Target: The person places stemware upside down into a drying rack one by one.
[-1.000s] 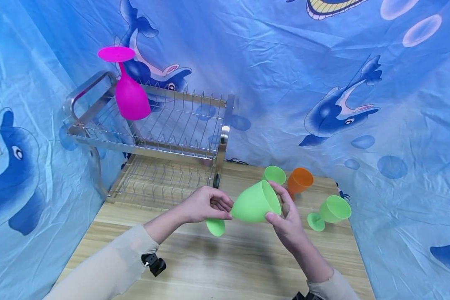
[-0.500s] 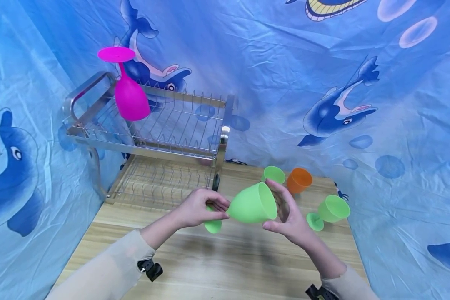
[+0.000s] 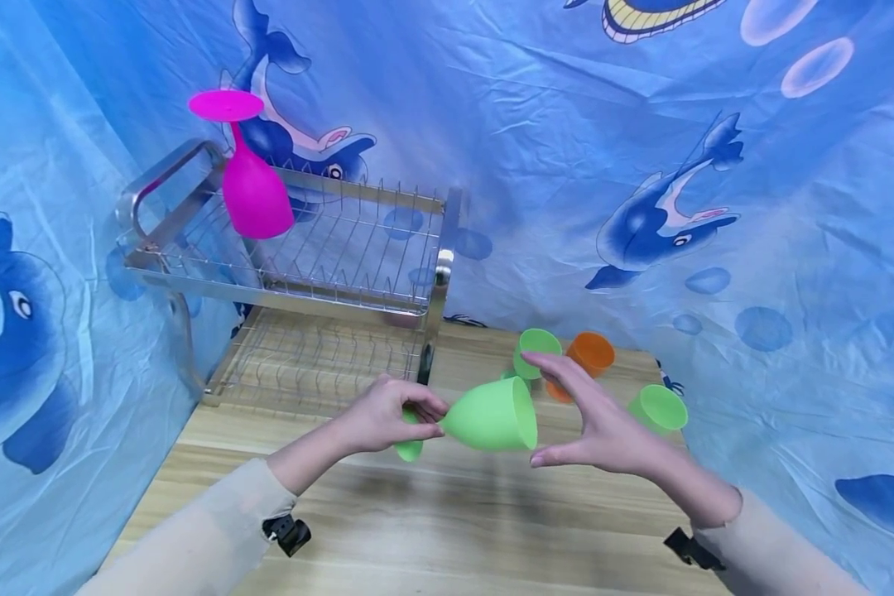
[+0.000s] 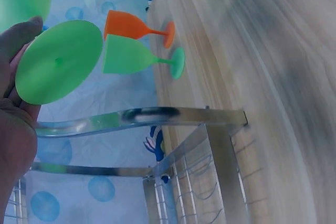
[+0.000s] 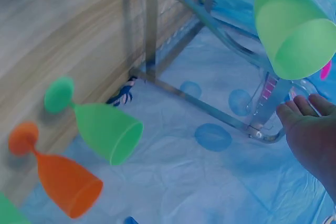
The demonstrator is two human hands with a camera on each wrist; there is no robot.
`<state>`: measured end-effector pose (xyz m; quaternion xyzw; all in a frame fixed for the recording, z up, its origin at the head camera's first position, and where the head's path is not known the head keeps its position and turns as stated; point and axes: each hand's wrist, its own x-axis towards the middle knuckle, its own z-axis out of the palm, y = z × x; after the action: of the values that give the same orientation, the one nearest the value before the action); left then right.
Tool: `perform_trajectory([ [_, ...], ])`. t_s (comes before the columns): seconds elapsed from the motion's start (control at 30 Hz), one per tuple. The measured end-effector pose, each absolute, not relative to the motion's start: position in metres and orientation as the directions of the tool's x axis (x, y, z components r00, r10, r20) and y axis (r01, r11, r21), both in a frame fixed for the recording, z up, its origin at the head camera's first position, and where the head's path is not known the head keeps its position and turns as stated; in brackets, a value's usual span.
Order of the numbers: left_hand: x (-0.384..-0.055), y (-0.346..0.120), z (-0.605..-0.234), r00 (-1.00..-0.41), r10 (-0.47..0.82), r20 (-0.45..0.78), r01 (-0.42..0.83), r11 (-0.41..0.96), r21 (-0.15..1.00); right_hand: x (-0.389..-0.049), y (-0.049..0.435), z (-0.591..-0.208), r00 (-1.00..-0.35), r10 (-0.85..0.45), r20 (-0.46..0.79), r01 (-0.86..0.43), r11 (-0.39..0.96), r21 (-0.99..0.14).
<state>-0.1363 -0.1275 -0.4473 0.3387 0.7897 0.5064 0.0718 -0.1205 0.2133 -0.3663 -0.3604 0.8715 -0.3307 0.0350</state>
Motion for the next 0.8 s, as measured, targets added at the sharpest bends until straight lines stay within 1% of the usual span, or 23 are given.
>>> perform_trajectory([
  [0.07, -0.137, -0.131, -0.445, -0.757, 0.615, 0.223, 0.471, 0.276, 0.838, -0.122, 0.212, -0.361, -0.732, -0.668, 0.138, -0.614, 0.557, -0.559],
  [0.17, -0.137, -0.136, -0.439, -0.755, 0.623, 0.205, 0.478, 0.309, 0.822, -0.124, 0.21, -0.356, -0.72, -0.688, 0.093, -0.621, 0.579, -0.529],
  [0.33, -0.14, -0.144, -0.431, -0.75, 0.638, 0.175, 0.482, 0.346, 0.805, -0.127, 0.202, -0.356, -0.712, -0.7, 0.062, -0.632, 0.599, -0.492],
  [0.4, -0.142, -0.146, -0.429, -0.742, 0.647, 0.172, 0.492, 0.353, 0.796, -0.128, 0.198, -0.359, -0.709, -0.702, 0.065, -0.636, 0.598, -0.487],
  [0.57, -0.146, -0.151, -0.424, -0.726, 0.667, 0.166, 0.521, 0.376, 0.766, -0.132, 0.189, -0.373, -0.696, -0.707, 0.125, -0.665, 0.571, -0.481],
  [0.8, -0.146, -0.155, -0.417, -0.735, 0.663, 0.142, 0.516, 0.411, 0.751, -0.137, 0.181, -0.39, -0.648, -0.74, 0.182, -0.715, 0.508, -0.48],
])
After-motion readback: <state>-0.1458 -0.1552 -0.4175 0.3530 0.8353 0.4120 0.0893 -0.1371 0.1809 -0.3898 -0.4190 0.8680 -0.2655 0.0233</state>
